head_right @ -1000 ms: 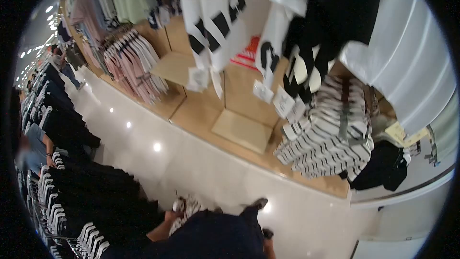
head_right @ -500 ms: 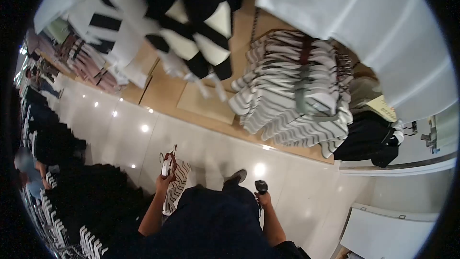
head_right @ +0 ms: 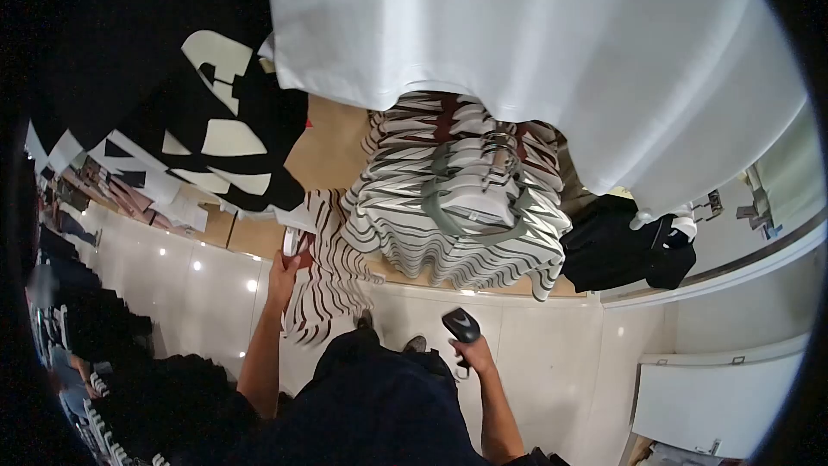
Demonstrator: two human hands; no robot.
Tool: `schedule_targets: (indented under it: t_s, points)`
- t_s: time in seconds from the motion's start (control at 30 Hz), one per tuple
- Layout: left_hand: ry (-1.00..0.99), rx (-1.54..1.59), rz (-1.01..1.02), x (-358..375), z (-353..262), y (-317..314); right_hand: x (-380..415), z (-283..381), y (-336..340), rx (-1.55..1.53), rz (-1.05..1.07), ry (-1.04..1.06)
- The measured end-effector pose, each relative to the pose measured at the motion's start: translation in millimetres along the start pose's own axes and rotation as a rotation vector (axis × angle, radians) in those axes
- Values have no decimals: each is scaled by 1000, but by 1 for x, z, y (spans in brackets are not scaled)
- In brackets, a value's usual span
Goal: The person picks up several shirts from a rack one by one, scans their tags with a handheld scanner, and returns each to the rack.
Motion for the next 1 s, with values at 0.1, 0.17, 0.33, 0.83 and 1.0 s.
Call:
schedule_targets:
  t_s: [0.1,0.17,0.33,0.83,1.0]
  points:
    - [-84,-37,31,-35,-16,-13,8,118,-2,-194,58,181]
    - [-160,-52,44,-52,-31,-23,32,206,4,-37,64,249]
    - [-563,-454,266,-111,33,-56,79,381,20,436,-201,848]
    - [-83,-140,762,-164,-75,-56,-66,477,10,1229,-520,662]
    - [-223,-198,958,-173,-106,-109,-45,453,3,1329,-462,610]
Point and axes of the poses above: each hand's wrist, its own x-axis away from the middle knuckle, its own y-axis out of the back of the hand, z = x × y, the point moved 6 cm from there along -x, towards the middle knuckle, and after that the axes turned 11 degrees about x, right-handed, at the moved point
